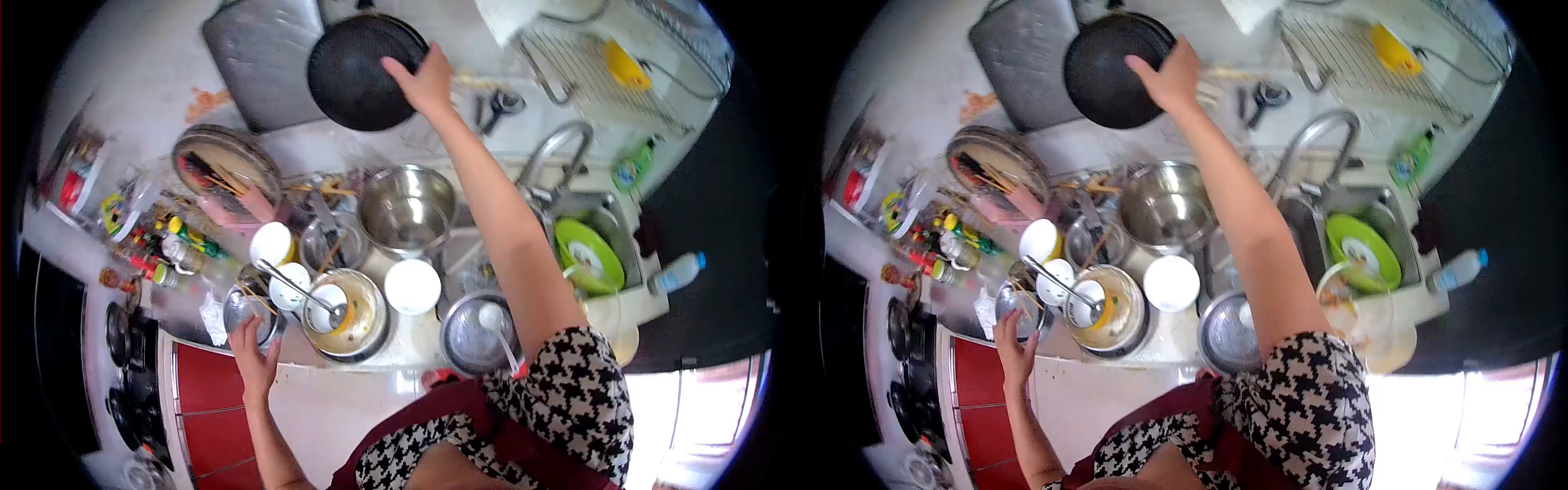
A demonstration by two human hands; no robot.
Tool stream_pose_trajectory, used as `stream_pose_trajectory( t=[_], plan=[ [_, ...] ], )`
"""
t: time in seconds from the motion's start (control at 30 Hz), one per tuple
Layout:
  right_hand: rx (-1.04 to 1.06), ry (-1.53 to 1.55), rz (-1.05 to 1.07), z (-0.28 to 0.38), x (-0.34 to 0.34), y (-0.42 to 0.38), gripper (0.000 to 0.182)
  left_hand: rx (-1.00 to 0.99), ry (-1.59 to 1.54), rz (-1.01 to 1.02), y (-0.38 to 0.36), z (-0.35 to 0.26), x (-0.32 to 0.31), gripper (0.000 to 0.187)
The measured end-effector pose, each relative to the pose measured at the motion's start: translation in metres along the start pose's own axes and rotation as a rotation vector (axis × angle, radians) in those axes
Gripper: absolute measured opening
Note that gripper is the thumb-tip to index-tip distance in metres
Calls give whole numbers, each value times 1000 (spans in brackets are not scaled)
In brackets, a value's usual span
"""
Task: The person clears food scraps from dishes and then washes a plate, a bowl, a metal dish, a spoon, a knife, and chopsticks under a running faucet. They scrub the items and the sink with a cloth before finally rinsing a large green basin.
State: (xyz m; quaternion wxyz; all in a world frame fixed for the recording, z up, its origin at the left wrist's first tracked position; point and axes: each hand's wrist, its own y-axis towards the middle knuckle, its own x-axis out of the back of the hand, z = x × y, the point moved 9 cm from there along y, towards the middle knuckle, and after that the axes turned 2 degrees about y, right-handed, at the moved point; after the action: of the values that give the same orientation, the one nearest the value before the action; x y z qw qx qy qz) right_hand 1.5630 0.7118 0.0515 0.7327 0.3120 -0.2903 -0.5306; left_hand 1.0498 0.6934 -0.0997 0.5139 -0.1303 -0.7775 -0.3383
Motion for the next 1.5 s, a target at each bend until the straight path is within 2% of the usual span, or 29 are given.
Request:
stream_pose_trajectory(
  t=[0.03, 0.1, 0.13, 0.17, 0.2, 0.27, 0.3, 0.33, 0.4, 0.43, 0.47, 0.5, 0.53, 0.57, 0.6, 0.63, 0.67, 0.73, 0.83, 0.9, 0.97, 1.03, 1.1, 1.13, 1.17, 1.23, 1.33, 1.43, 1.5],
  plan=[
    [158, -157, -153, -4, 3, -10, 83, -27, -21, 4, 6, -15, -4, 50],
    [268, -141, -119, 8, 17, -29, 78, -93, -82, 38, 16, -54, -18, 50],
    [190, -21, 26, 6, 23, -33, 75, -140, -140, 40, 20, -72, -25, 50],
    [90, -55, 161, -3, 20, -44, 84, -166, -164, 76, 27, -96, -31, 51],
    [131, -173, 219, 5, 31, -61, 82, -210, -200, 91, 34, -112, -39, 52],
    [185, -113, 334, 12, 57, -86, 76, -289, -263, 106, 44, -142, -55, 52],
    [238, -93, 359, 20, 74, -98, 72, -231, -334, 130, 51, -152, -64, 52],
    [194, -66, 437, 20, 94, -105, 67, -274, -329, 128, 56, -166, -71, 52],
    [95, 9, 595, 20, 155, -115, 59, -304, -385, 143, 64, -191, -85, 52],
    [76, -68, 598, 10, 193, -118, 49, -321, -414, 130, 66, -202, -90, 52],
    [-145, -20, 621, -16, 230, -120, 40, -334, -408, 143, 66, -217, -96, 53],
    [-145, -119, 642, -37, 271, -120, 35, -347, -399, 153, 66, -231, -100, 53],
    [-70, -153, 516, -44, 322, -121, 36, -353, -389, 161, 64, -245, -106, 52],
    [-360, -201, 421, -91, 373, -136, 39, -355, -409, 186, 60, -258, -116, 52],
    [-387, -340, 449, -139, 422, -151, 42, -357, -430, 209, 56, -271, -126, 51],
    [-504, -571, 469, -170, 466, -172, 44, -357, -449, 231, 51, -285, -135, 50],
    [-582, -597, 473, -206, 503, -198, 46, -314, -483, 305, 44, -305, -143, 49],
    [-984, -580, 455, -277, 571, -257, 48, -325, -573, 410, 29, -340, -168, 49],
    [-1341, -343, 377, -318, 589, -298, 52, -271, -747, 572, 3, -396, -206, 49],
    [-779, -954, 816, -361, 583, -308, 60, -249, -771, 645, -8, -441, -224, 49],
    [-614, -745, 1136, -365, 544, -319, 56, -259, -753, 685, -17, -479, -241, 48],
    [-725, -432, 1159, -385, 528, -333, 56, -268, -756, 675, -20, -509, -251, 48],
    [-996, -118, 1067, -404, 518, -335, 55, -271, -735, 663, -17, -533, -255, 48],
    [-973, -113, 1031, -439, 515, -346, 51, -267, -724, 654, -16, -542, -257, 49],
    [-637, -542, 1070, -436, 512, -330, 42, -241, -730, 651, -16, -547, -262, 49],
    [-405, -778, 1283, -462, 489, -356, 34, -194, -733, 644, -14, -555, -269, 49],
    [-286, -805, 1579, -473, 457, -381, 34, -168, -695, 638, -7, -561, -273, 48],
    [-322, -897, 1295, -475, 451, -349, 33, -100, -651, 600, -3, -546, -272, 49],
    [-436, -629, 1192, -409, 467, -276, 27, -82, -604, 574, -1, -534, -273, 49]
  ],
)
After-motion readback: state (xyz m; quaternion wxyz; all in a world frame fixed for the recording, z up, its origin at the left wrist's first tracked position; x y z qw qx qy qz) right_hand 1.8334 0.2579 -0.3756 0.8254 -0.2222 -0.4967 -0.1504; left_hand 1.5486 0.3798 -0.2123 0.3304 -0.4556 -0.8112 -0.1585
